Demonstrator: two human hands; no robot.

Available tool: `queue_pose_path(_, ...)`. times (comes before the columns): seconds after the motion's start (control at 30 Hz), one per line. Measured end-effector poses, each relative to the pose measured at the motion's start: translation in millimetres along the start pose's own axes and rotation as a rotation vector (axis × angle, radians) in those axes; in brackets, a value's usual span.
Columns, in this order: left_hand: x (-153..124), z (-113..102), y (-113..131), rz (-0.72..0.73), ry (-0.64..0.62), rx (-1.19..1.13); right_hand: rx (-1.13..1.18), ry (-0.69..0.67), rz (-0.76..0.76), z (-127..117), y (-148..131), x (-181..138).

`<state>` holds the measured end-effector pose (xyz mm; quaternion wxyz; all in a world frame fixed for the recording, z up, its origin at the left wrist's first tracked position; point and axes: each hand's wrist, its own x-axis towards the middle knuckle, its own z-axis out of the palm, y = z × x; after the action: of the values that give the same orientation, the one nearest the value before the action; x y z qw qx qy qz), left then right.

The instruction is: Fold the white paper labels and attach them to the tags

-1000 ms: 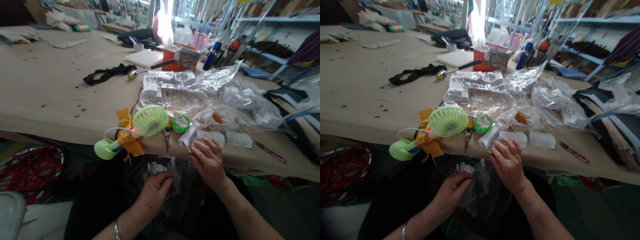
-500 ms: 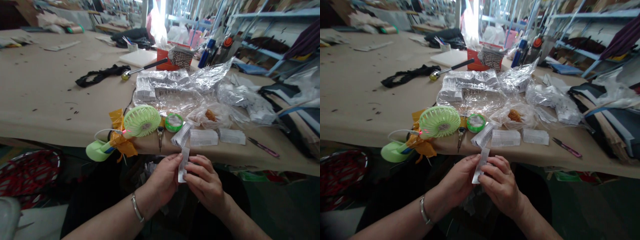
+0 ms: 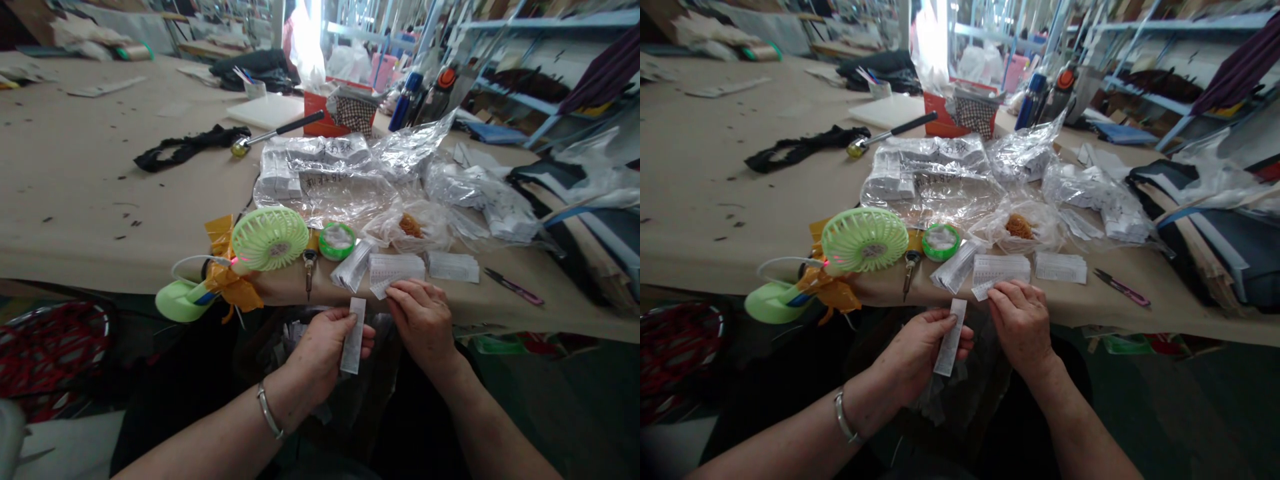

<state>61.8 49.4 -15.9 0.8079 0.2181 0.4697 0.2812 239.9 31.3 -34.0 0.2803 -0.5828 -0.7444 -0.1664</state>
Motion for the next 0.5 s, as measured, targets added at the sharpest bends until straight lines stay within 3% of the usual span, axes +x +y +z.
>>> queue_pose_path(0.2, -1, 3, 6, -0.049, -0.051, -0.021, 0.321, 0.116, -0.012, -5, -7, -4)
queue_pose_path(0.33, -5, 4, 7, -0.001, -0.147, -0.111, 0.492, 0.015, -0.158, -12, -28, -9)
queue_pose_path(0.5, -8, 1, 2, 0.024, -0.185, -0.19, 0.518, -0.038, -0.227, -12, -38, -16)
